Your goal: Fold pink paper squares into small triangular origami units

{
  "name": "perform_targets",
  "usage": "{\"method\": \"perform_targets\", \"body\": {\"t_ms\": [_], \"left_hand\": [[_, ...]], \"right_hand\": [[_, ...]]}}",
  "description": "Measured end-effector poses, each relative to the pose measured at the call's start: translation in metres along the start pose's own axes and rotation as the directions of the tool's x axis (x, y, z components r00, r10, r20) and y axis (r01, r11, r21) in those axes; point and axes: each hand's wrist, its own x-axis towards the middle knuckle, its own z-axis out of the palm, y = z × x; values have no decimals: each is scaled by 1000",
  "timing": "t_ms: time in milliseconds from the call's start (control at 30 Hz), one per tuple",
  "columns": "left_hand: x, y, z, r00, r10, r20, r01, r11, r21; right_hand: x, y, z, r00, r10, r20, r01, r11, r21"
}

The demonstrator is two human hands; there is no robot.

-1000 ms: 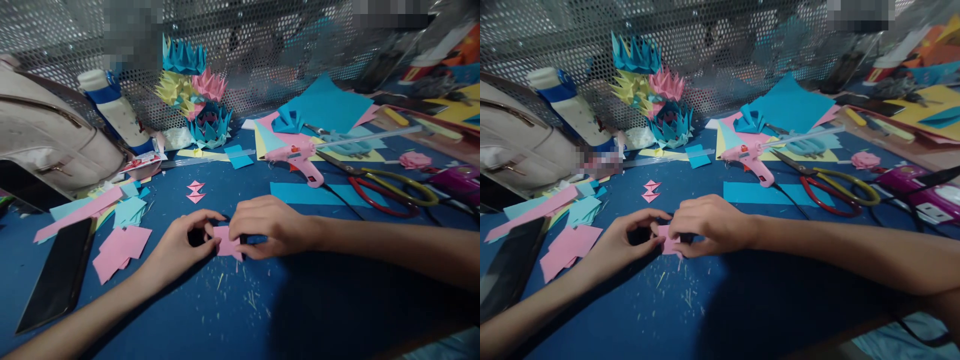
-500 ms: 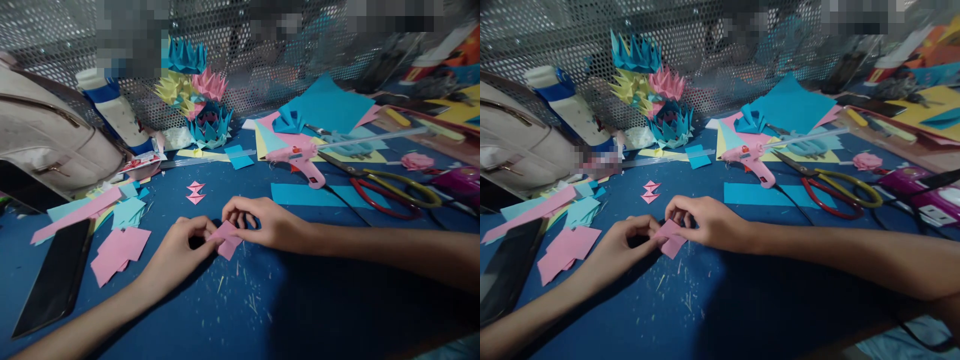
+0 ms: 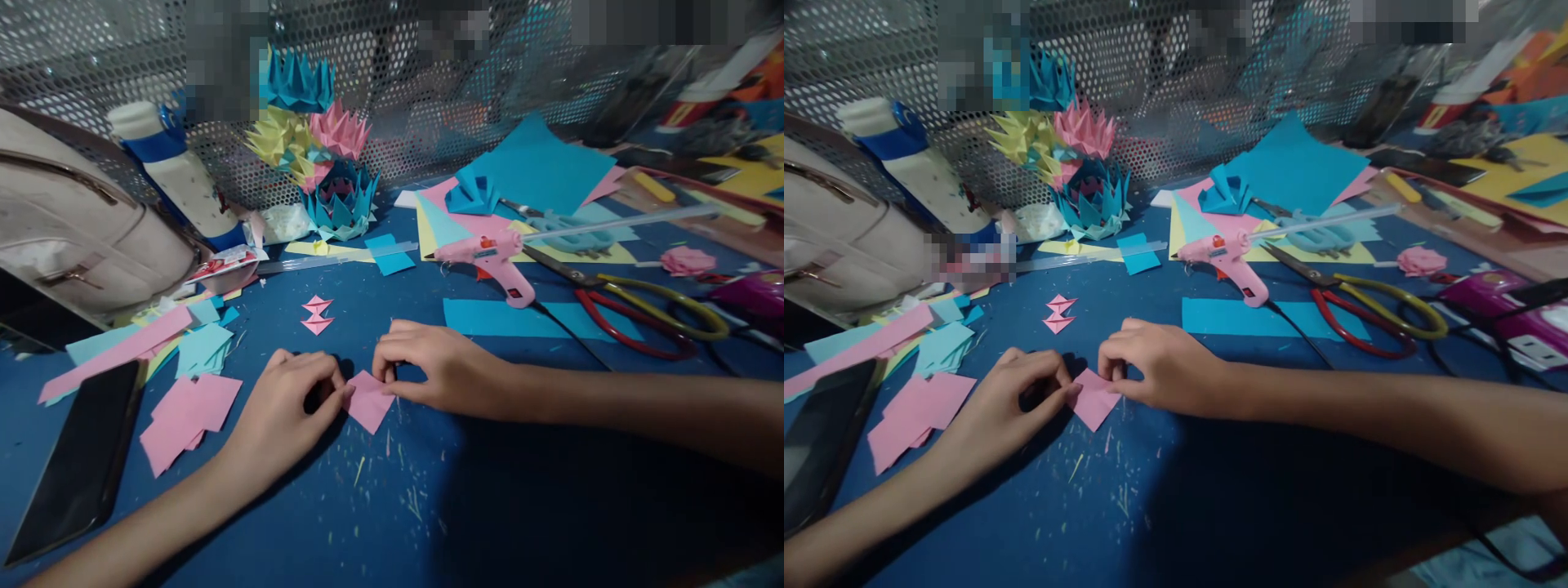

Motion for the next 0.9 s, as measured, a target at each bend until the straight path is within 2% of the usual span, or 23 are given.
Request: {"method": "perform_targets", "body": {"t_ms": [100,167,300,400,533,700,900], "left_hand": [[0,-5,0,995,89,-35,-88,996,25],[0,-8,-1,987,153,-45,-152,988,16],[0,-14,-4,952,303,-40,-304,953,-16],[-4,-18,-6,916,400,-25,-401,916,-19],[-9,-22,-6,857,515,-3,-511,851,119],[-8,-23,-5,762,648,-9,-619,731,287],[-5,-17,-9,730,683,23,-643,675,362]], "right_hand": [[0,4,0,995,-99,11,99,992,-73],[1,7,-1,976,-211,46,214,972,-93],[2,14,-5,886,-435,157,459,870,-180],[1,21,-7,829,-517,214,558,792,-249],[-1,27,-7,777,-595,205,629,726,-277],[-1,28,-6,768,-616,175,640,734,-228],[0,29,-8,768,-620,159,640,748,-176]]}}
